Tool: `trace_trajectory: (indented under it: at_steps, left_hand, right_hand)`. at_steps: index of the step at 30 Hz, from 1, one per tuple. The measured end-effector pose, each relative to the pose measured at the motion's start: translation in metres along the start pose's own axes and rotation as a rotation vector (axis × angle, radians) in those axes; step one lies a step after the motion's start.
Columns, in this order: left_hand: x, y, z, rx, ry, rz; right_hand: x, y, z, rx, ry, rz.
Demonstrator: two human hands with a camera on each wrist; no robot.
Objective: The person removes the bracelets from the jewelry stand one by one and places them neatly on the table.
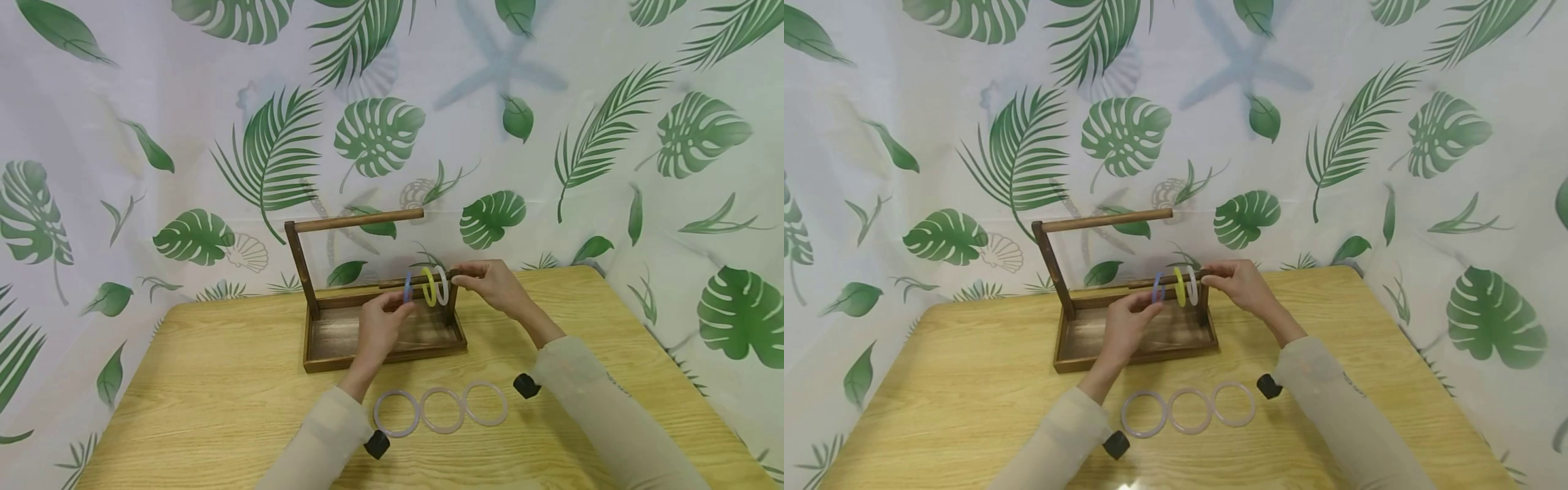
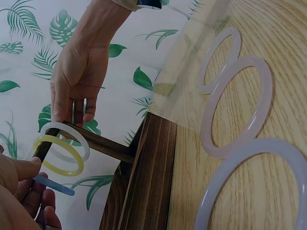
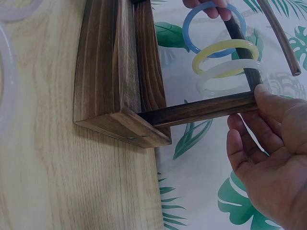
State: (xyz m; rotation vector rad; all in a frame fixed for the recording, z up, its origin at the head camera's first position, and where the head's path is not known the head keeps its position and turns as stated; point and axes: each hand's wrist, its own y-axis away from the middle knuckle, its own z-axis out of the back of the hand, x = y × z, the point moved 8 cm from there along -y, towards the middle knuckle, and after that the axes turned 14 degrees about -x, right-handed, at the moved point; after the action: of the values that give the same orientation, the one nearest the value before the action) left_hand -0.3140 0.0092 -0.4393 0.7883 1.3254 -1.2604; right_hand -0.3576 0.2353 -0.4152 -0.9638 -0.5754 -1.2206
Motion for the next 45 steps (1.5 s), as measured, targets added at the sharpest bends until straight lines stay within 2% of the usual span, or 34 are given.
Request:
trace_trajectory:
  at_steps: [21, 45]
  left_hand:
    - [0.005, -0.002, 0.013, -0.069, -0.025, 0.025]
    - [0.002, 0.0, 0.021, -0.089, 0.002, -0.051]
  right_hand:
    - [-0.003, -0.002, -0.002, -0.002, 0.008, 0.005]
    - [-0.003, 0.0, -0.001, -0.008, -0.006, 0.017]
